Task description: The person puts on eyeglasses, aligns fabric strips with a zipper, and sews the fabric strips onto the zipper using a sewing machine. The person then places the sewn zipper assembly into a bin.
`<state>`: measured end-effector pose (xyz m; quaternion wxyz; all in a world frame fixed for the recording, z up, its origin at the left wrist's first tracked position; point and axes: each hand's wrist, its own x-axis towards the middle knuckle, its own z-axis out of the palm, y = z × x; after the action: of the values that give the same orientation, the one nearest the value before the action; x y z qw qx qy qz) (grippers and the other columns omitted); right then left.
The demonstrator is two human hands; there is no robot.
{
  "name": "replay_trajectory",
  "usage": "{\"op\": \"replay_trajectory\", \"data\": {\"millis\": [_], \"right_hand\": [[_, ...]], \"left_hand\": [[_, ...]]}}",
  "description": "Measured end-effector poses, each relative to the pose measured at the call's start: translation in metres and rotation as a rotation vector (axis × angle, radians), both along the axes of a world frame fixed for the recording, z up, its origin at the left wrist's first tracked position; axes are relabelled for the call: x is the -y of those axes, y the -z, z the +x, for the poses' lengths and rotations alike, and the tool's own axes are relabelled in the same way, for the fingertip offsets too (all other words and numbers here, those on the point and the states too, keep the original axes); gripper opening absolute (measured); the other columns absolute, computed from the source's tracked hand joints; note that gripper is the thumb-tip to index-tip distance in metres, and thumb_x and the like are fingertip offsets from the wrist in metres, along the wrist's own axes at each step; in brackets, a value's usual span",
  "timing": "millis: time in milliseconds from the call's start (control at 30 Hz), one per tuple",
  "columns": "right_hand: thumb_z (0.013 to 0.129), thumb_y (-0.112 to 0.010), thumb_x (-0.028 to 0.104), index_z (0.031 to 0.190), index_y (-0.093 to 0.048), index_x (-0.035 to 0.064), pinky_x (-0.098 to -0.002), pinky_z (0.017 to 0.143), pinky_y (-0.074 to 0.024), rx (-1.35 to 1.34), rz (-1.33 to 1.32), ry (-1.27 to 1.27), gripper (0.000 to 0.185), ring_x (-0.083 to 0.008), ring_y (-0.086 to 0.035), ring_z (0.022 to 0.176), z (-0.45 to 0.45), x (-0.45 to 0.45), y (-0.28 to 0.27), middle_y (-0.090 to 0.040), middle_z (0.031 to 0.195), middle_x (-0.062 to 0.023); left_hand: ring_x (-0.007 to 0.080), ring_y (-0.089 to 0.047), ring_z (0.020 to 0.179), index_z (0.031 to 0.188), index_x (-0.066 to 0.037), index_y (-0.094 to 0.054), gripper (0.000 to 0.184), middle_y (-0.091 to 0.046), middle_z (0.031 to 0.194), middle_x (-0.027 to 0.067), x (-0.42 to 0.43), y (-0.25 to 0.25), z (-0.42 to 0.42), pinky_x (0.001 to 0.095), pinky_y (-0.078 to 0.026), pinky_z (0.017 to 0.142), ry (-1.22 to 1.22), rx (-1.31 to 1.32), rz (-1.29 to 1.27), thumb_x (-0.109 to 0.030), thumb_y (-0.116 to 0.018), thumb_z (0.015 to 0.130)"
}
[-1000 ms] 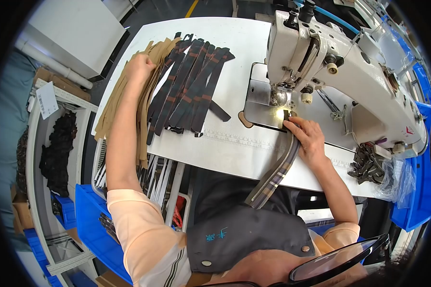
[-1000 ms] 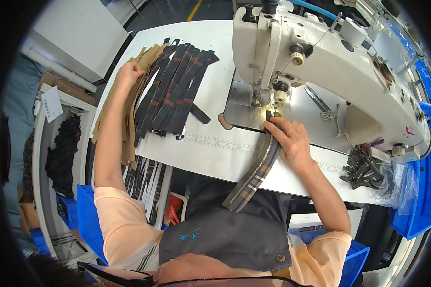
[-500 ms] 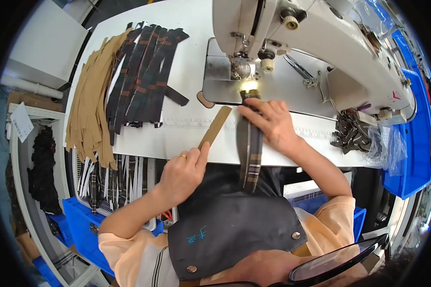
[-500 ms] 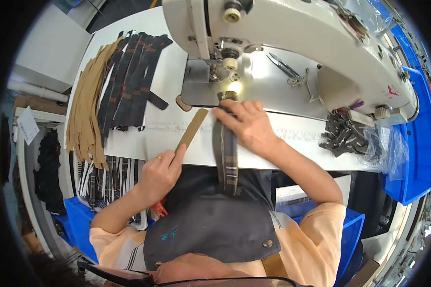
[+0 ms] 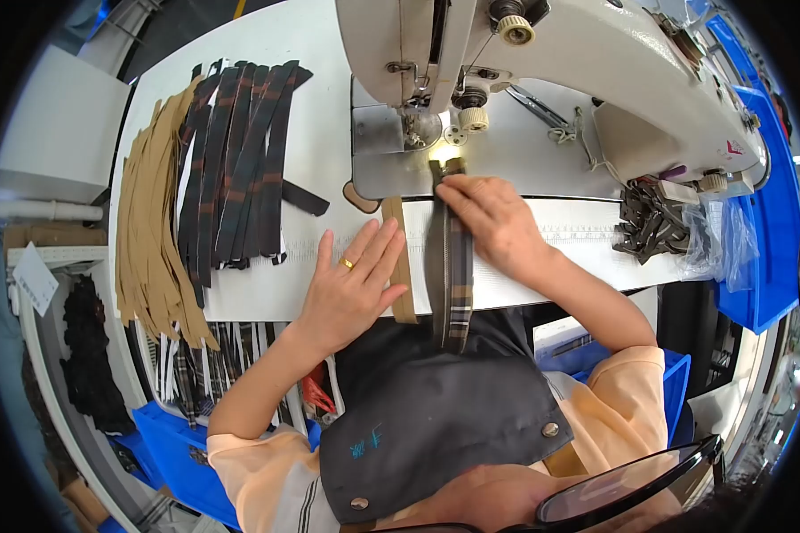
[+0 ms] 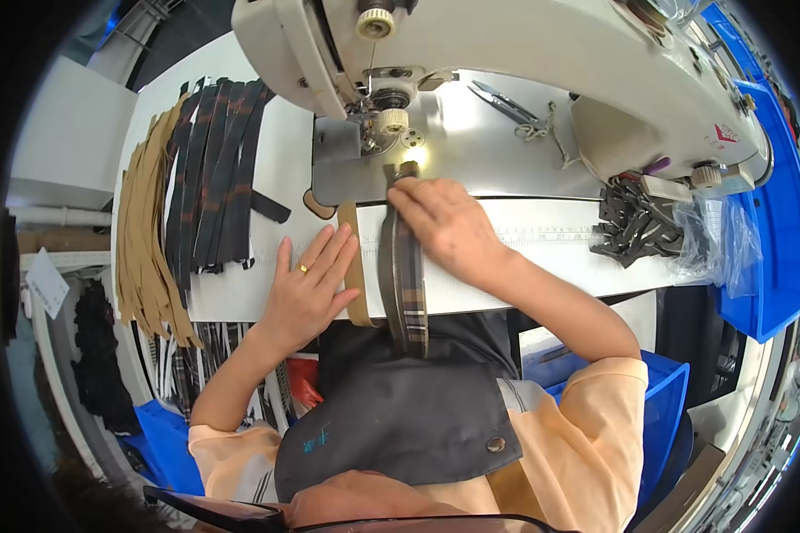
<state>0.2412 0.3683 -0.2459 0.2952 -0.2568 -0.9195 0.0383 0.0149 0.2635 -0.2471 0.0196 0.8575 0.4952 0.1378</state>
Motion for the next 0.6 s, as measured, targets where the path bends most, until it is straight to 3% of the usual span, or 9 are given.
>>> {"op": "replay_trajectory", "data": {"millis": [67,267,600], "right_hand": [[0.068,-0.063,0.006,0.108,-0.06,-0.0049,-0.0368,0.082,-0.0492,0.022,0.03,0.039,0.041,-0.0284,-0.06,0.092,0.011,-0.007,0.001,-0.058,0.112,-0.0149],[0.069,-0.064,0.004,0.107,-0.062,-0.0013,-0.035,0.076,-0.0538,0.076,0.018,0.081,0.038,-0.028,-0.062,0.095,0.02,-0.017,-0.005,-0.06,0.112,-0.0132],[0.069,-0.062,-0.004,0.095,-0.061,0.0005,-0.0332,0.072,-0.0546,-0.044,-0.051,0.101,0.026,-0.0269,-0.065,0.088,0.021,-0.022,-0.003,-0.065,0.1,-0.0115]], "left_hand": [[0.023,-0.041,0.129,0.135,-0.007,-0.043,0.064,-0.042,0.142,0.0063,-0.017,0.001,0.004,0.0581,-0.029,0.1,-0.038,0.005,0.032,-0.029,-0.067,0.08],[0.0233,-0.047,0.124,0.131,-0.009,-0.047,0.054,-0.049,0.136,0.0055,-0.082,0.01,0.004,0.0609,-0.028,0.1,-0.087,0.109,0.118,-0.028,-0.065,0.083],[0.0206,-0.046,0.124,0.126,-0.01,-0.054,0.048,-0.052,0.133,0.0021,-0.108,0.003,0.005,0.0631,-0.026,0.1,-0.028,-0.014,0.149,-0.03,-0.064,0.084]]}}
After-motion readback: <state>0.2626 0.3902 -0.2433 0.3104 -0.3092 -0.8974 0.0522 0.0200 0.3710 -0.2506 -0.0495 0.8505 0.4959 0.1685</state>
